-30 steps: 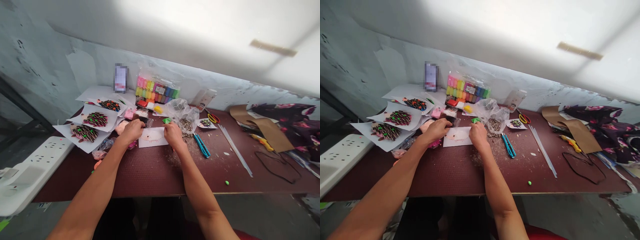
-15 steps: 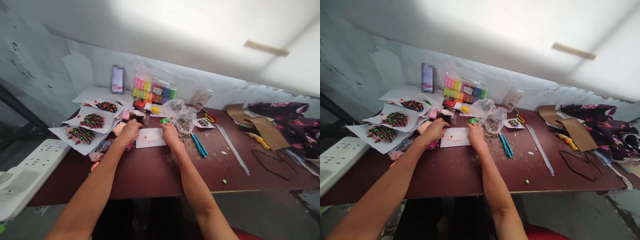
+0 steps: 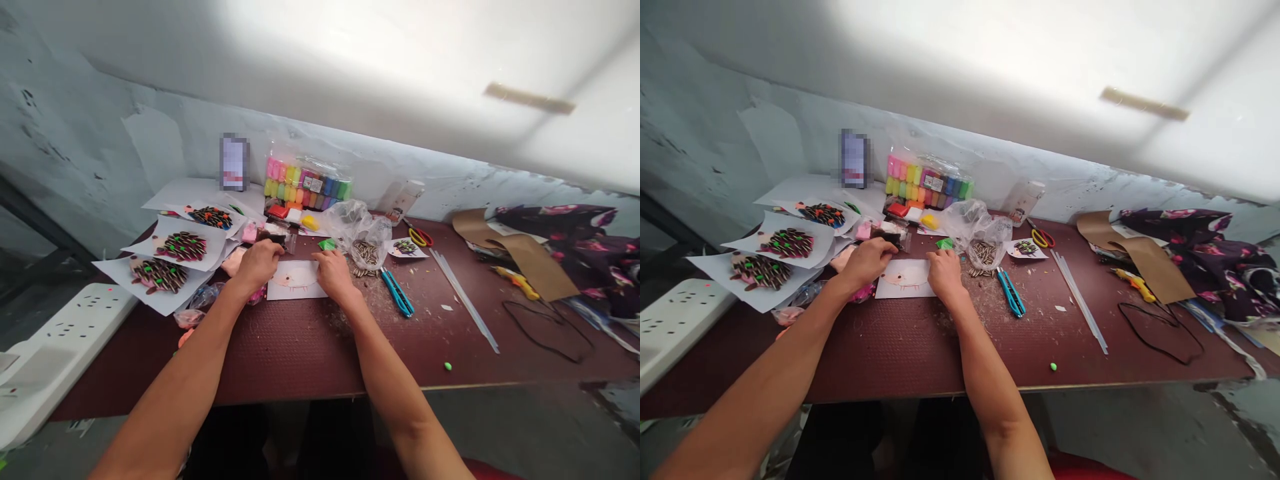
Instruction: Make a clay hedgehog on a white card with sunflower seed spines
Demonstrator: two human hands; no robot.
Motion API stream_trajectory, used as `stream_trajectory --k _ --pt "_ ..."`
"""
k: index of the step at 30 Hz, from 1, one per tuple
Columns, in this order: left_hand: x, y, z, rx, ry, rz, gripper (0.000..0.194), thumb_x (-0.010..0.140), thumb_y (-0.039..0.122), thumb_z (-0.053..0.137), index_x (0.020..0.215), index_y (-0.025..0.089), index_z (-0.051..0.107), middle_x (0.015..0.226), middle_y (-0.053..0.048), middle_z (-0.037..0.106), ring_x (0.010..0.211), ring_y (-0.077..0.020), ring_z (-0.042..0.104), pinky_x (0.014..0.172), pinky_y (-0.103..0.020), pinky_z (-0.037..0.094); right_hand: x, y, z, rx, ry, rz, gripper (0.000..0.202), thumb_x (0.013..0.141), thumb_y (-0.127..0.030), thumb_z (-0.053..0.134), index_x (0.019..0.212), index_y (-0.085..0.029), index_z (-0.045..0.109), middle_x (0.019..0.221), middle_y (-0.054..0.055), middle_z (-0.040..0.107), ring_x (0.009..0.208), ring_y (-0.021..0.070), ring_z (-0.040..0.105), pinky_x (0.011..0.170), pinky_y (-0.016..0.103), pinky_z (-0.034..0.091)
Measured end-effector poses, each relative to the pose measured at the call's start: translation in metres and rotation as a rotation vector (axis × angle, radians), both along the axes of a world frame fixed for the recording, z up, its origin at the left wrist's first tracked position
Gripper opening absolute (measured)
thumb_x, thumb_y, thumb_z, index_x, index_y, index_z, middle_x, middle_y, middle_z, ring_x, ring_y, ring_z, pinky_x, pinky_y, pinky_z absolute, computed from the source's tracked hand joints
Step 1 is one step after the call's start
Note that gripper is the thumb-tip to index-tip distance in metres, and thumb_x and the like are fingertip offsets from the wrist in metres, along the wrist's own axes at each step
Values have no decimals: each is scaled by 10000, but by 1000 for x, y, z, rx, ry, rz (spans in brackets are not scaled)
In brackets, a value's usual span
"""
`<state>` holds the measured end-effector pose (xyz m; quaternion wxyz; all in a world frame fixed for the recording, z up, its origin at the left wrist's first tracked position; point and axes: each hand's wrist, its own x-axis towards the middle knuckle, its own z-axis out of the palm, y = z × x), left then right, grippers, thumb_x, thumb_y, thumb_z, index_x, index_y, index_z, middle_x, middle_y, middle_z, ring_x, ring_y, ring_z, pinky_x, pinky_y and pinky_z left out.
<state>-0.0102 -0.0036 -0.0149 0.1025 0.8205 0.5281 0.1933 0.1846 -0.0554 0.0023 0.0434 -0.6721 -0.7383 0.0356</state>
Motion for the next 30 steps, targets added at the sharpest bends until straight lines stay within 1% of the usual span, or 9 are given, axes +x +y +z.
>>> stream_trajectory --k 4,8,11,16,22,25,27,28,30 --pt "-3 3 1 179 -51 98 387 860 145 479 1184 177 689 1290 -125 607 1223 -304 529 1051 -455 433 -3 -2 0 40 42 15 432 910 -115 422 1273 -180 649 1246 102 646 1163 260 500 973 360 375" --pt "-6 4 -4 164 -35 127 492 837 90 474 1300 186 611 1443 -132 498 1322 -329 449 1105 -515 374 -7 -4 2 60 82 29 420 904 -104 442 1254 -170 664 1228 114 648 1150 258 504 983 369 374" --pt "-7 3 -6 105 7 126 481 837 97 483 1290 190 614 1393 -148 516 1263 -330 503 1070 -475 415 -10 -5 3 80 126 50 402 909 -99 446 1227 -169 682 1227 112 648 1137 248 510 992 365 374" --pt "-10 2 -2 66 13 219 434 827 154 552 1251 199 627 1145 -145 571 1136 -334 568 989 -442 476 -16 -6 -1 112 185 110 372 910 -99 465 1178 -181 709 1196 96 658 1101 226 525 967 340 392" --pt "-12 6 5 150 -248 270 370 856 149 494 1197 148 637 1131 -145 546 1071 -289 595 957 -398 494 -20 -5 -7 160 226 171 368 907 -89 468 1155 -188 722 1150 80 675 1067 218 532 952 325 402" --pt "-6 7 9 114 -528 170 376 821 167 539 1189 155 617 1041 -92 589 932 -211 628 880 -344 524 -20 -4 -8 171 248 194 366 912 -91 468 1148 -202 726 1147 76 675 1062 211 532 955 318 405" --pt "-1 8 8 -12 -716 44 443 787 208 585 1225 145 579 970 -59 626 837 -177 635 798 -317 539 -19 -4 -7 181 254 183 359 912 -93 470 1137 -197 729 1145 79 675 1070 215 529 960 321 406" --pt "1 8 6 -94 -785 -20 434 767 233 606 1190 135 589 934 -49 641 805 -170 636 768 -308 539 -18 -3 -6 184 255 173 355 911 -93 471 1133 -192 730 1146 82 676 1073 218 528 964 324 405" --pt "5 9 1 -272 -829 -129 272 730 257 616 965 125 647 873 -48 674 793 -174 645 760 -302 535 -15 -3 -5 190 254 152 353 911 -91 469 1125 -186 733 1148 88 675 1077 221 529 974 333 401"
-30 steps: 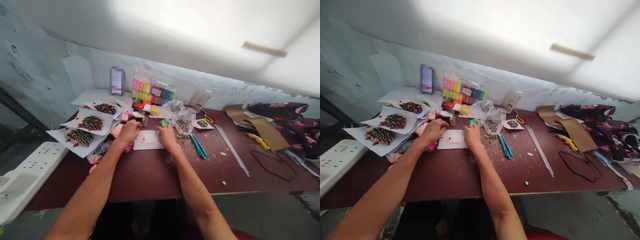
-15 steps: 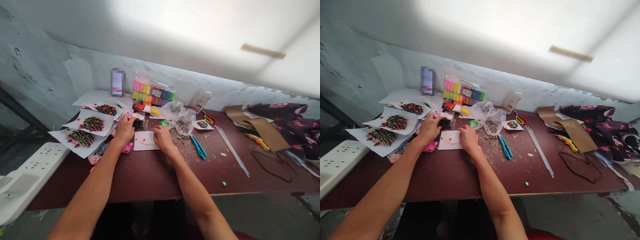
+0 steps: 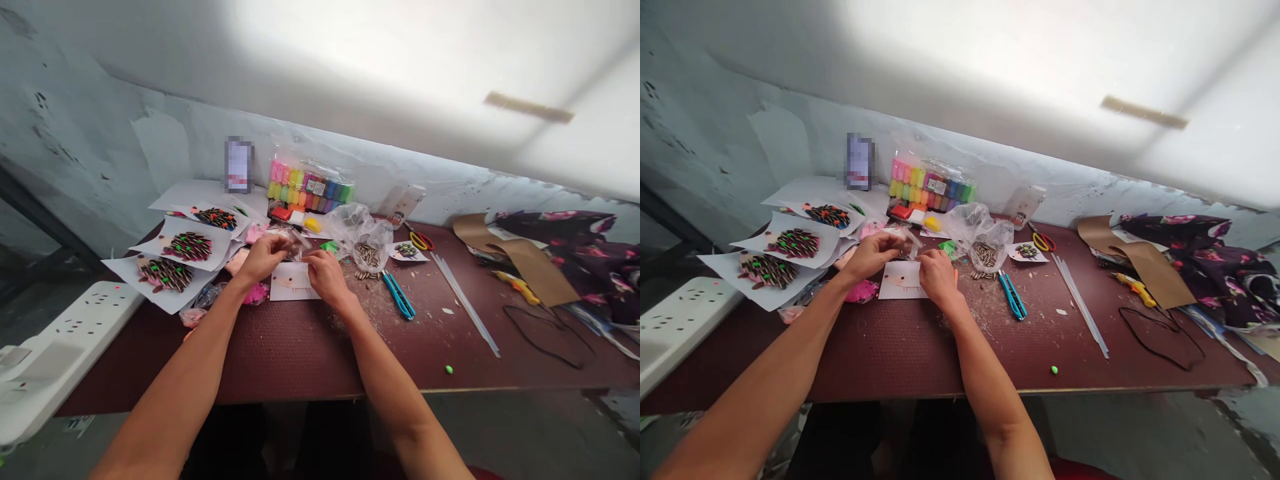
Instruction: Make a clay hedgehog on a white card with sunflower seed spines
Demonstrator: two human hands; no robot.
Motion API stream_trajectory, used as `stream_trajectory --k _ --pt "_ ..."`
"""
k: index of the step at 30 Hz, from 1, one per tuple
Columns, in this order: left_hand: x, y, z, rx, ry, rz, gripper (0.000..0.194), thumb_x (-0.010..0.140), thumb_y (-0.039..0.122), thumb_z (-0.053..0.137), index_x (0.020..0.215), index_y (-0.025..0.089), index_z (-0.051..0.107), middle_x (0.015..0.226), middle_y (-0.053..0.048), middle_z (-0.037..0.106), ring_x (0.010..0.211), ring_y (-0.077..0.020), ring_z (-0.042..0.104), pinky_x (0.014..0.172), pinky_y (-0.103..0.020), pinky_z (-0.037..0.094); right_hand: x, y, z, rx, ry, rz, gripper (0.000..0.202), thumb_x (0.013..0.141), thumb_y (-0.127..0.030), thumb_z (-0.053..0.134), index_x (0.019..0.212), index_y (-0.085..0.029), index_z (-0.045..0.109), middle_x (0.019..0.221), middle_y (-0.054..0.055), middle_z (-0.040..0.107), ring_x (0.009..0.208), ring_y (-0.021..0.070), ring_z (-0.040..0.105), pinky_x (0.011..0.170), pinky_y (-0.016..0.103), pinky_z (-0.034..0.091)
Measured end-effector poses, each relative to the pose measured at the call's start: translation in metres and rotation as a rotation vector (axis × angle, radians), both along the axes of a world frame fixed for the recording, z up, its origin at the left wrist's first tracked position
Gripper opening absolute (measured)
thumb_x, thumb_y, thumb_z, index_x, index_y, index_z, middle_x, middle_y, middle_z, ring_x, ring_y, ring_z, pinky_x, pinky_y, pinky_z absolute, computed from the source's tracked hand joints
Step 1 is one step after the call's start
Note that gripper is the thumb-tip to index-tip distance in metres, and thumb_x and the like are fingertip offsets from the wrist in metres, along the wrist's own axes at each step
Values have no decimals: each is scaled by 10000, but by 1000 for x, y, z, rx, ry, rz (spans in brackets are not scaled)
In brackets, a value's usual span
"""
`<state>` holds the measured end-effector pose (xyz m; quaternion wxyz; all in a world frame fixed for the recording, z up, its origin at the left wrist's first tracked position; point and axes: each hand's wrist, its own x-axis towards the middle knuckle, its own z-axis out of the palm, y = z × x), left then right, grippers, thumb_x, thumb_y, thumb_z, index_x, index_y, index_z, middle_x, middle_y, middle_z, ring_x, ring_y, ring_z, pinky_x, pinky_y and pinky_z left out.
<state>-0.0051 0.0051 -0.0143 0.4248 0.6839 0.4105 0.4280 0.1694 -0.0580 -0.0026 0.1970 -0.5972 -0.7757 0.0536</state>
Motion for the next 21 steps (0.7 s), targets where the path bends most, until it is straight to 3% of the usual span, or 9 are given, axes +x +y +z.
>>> stream_trajectory --k 4,9,13,17,21 --pt "0 4 -11 -105 95 -51 176 733 313 593 778 149 637 753 -37 688 721 -181 630 707 -301 523 4 1 1 20 13 -19 372 917 -82 444 1122 -195 733 1151 92 669 1074 212 535 984 332 401" --pt "-5 11 -15 7 264 126 160 773 252 512 853 160 615 882 -69 706 826 -203 638 789 -323 503 4 0 1 14 -1 -31 355 920 -94 451 1126 -166 731 1159 103 667 1087 220 530 985 328 408" --pt "-7 15 -14 27 314 194 160 811 219 462 880 167 597 948 -88 708 884 -215 640 844 -351 498 2 -1 1 -2 -6 -29 353 916 -97 458 1118 -183 734 1158 94 666 1080 224 534 983 336 412" --pt "-7 11 -9 64 237 228 147 812 251 508 869 165 612 889 -68 704 838 -206 640 823 -354 517 1 -2 2 -7 -4 -29 349 912 -95 456 1112 -182 729 1161 102 665 1089 220 536 979 337 415" --pt "-5 -1 4 -105 18 78 256 810 385 583 903 152 633 769 -38 681 614 -149 617 596 -289 540 0 -1 1 41 174 -62 254 912 -160 494 1009 -182 728 1072 87 689 995 196 586 915 318 440"
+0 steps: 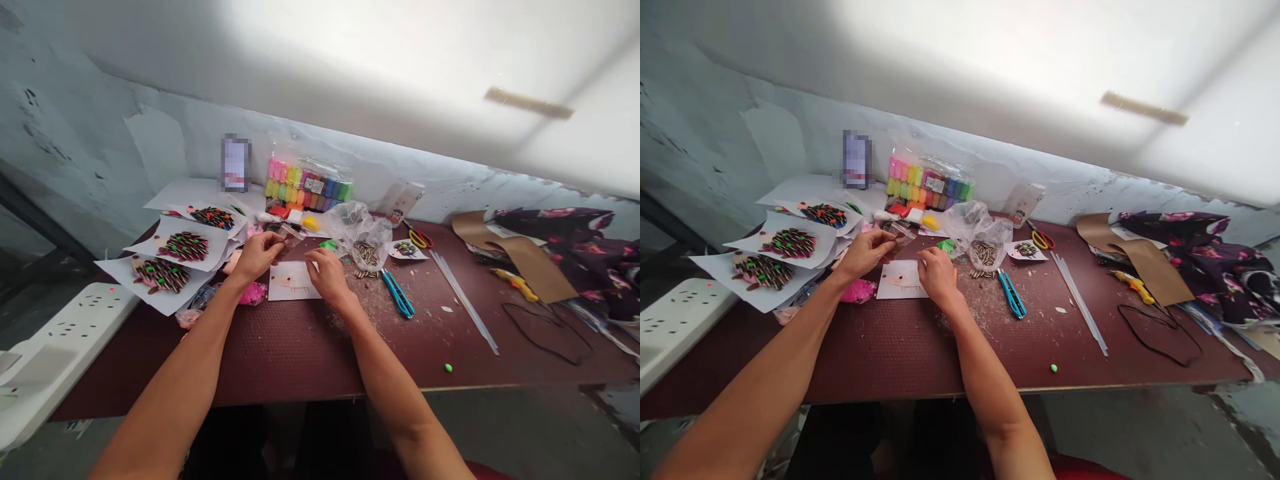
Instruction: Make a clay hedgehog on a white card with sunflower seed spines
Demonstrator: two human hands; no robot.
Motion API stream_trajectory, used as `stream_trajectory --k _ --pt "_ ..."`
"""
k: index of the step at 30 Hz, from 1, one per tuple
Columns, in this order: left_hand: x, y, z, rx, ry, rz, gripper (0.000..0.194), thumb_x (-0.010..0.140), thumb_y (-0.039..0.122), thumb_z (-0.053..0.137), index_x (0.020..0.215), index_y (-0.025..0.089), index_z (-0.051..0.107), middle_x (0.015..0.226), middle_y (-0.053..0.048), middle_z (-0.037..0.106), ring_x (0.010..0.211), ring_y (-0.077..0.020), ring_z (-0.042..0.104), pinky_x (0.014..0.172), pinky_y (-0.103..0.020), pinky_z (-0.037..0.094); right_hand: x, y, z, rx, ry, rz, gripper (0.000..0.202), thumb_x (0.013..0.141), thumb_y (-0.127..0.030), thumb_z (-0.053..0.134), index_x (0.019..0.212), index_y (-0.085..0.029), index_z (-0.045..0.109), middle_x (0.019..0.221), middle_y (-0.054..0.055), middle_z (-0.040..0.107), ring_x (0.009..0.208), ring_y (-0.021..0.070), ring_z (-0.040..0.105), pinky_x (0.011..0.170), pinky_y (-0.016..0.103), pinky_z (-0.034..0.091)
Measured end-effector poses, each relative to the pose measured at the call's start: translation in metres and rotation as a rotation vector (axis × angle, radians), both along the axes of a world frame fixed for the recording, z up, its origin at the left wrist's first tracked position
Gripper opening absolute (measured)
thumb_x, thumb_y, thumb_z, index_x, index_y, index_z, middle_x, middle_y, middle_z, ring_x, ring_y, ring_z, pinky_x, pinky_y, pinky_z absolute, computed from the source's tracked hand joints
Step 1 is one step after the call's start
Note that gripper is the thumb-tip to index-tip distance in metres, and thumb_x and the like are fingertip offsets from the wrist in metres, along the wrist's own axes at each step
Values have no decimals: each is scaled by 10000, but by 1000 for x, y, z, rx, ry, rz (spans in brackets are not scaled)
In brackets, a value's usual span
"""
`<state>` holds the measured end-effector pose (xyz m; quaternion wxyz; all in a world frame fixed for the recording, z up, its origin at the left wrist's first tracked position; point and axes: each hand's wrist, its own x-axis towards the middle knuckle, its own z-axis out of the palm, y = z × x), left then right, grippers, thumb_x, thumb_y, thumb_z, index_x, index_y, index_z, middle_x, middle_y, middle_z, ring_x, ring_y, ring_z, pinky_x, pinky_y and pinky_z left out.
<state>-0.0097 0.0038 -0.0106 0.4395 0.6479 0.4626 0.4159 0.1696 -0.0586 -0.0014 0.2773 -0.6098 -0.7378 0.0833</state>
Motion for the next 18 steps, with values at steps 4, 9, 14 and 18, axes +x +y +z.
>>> stream_trajectory --k 4,9,14,18 --pt "5 -11 9 -130 -93 -115 289 771 384 638 918 136 652 749 -43 674 576 -141 625 480 -248 525 2 5 -3 36 383 -44 254 925 -328 506 798 -180 669 758 18 656 706 144 580 698 256 452" --pt "6 -12 9 -194 -97 -192 265 767 318 636 941 120 665 722 -30 643 562 -128 609 467 -253 544 6 10 -3 -21 713 -43 304 897 -454 511 804 -184 616 737 4 651 668 131 604 626 238 459" --pt "4 -11 6 -202 -90 -300 307 776 333 624 994 124 682 809 -45 653 643 -138 616 514 -292 583 7 12 -3 -102 860 10 256 822 -441 613 860 -188 620 779 -1 674 628 111 618 600 231 482" --pt "4 -12 6 -182 -86 -320 330 755 350 657 998 129 685 837 -49 671 694 -145 625 561 -289 586 7 13 -4 -148 846 60 245 781 -422 659 752 -180 630 673 -17 631 577 108 597 577 234 475"
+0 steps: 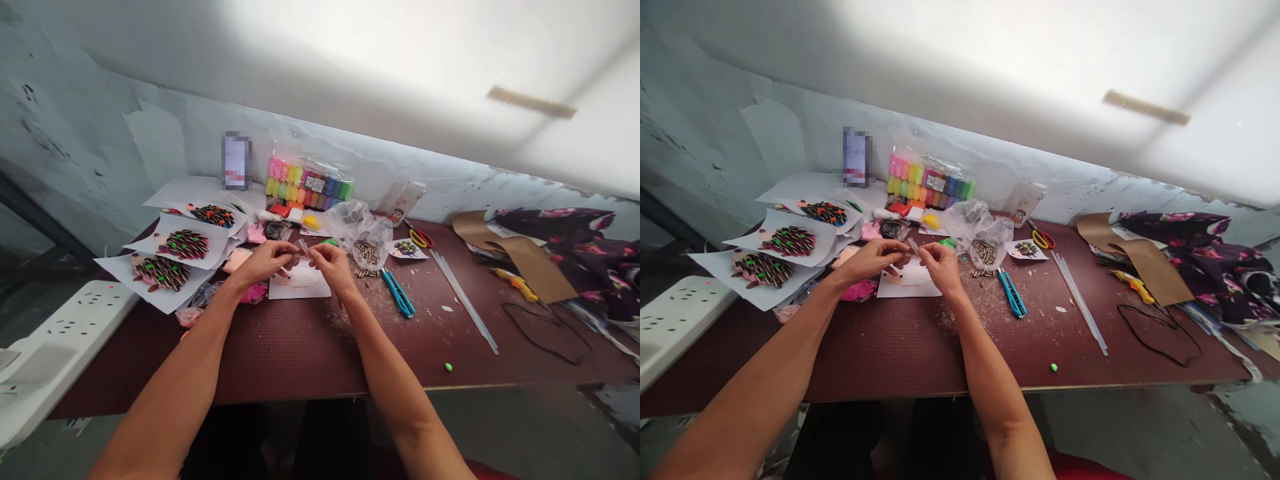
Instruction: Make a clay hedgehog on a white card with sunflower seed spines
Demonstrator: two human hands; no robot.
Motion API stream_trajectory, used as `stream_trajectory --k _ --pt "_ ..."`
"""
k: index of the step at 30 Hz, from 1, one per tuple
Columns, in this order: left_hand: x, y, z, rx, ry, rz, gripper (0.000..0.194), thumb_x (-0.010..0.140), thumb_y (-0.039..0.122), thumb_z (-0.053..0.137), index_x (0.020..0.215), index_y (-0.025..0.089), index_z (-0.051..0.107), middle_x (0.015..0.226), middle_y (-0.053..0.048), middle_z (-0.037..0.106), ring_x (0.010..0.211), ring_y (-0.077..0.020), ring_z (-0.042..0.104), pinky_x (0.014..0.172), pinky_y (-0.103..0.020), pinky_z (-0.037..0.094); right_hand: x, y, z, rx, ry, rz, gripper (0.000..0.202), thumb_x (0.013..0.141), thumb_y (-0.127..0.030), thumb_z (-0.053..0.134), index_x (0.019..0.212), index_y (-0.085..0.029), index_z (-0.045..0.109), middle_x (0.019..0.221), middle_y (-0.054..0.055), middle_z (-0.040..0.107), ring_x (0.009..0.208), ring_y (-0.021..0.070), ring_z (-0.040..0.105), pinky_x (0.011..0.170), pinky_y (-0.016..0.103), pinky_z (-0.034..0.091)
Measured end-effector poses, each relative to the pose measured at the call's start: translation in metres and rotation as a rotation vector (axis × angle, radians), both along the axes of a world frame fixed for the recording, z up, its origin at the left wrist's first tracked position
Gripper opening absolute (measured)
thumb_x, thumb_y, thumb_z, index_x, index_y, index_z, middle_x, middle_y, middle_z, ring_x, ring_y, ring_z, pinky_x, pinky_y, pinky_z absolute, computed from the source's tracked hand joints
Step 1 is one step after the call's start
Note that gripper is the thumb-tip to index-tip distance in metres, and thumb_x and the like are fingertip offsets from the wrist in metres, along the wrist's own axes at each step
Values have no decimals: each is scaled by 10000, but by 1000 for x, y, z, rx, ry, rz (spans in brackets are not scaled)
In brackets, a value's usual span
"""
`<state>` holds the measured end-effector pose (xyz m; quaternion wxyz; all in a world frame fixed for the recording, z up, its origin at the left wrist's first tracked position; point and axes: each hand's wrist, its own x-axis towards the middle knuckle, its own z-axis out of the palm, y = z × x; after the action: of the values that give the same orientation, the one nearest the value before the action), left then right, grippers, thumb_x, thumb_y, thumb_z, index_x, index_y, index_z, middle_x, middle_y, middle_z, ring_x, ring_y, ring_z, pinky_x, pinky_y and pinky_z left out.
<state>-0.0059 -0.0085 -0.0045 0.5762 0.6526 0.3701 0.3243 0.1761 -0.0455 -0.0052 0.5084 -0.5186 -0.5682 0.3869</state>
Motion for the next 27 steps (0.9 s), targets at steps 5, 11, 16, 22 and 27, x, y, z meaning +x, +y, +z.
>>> stream_trajectory --k 5,11,16,22,27 --pt "-3 -3 6 -10 -9 4 383 707 370 732 1008 140 685 937 -71 701 661 -126 615 563 -275 566 0 -3 3 -55 89 50 277 769 -455 661 733 -187 602 706 -8 652 557 84 568 550 211 447" --pt "-10 0 12 -9 -70 14 369 682 292 753 1006 143 660 804 -35 688 609 -114 591 564 -257 505 -1 -5 5 -117 186 54 308 725 -484 693 716 -192 596 717 -4 659 554 74 538 556 211 435" --pt "-12 4 9 40 -69 12 309 703 307 717 957 143 654 752 -18 664 646 -126 594 569 -247 454 -1 -3 5 -98 118 52 250 698 -421 702 706 -189 609 622 -26 603 536 83 528 533 216 418" --pt "-8 4 5 17 -96 8 287 735 381 709 881 144 638 725 -10 647 618 -107 569 572 -239 439 -1 -5 8 -119 110 123 174 674 -329 690 725 -191 597 629 -39 609 495 69 482 491 209 387" --pt "-6 5 4 -27 -128 19 307 685 386 756 821 148 618 728 -9 647 671 -121 616 635 -259 501 -4 -7 8 -104 137 90 170 698 -337 683 727 -188 607 645 -34 615 498 61 436 484 206 362"
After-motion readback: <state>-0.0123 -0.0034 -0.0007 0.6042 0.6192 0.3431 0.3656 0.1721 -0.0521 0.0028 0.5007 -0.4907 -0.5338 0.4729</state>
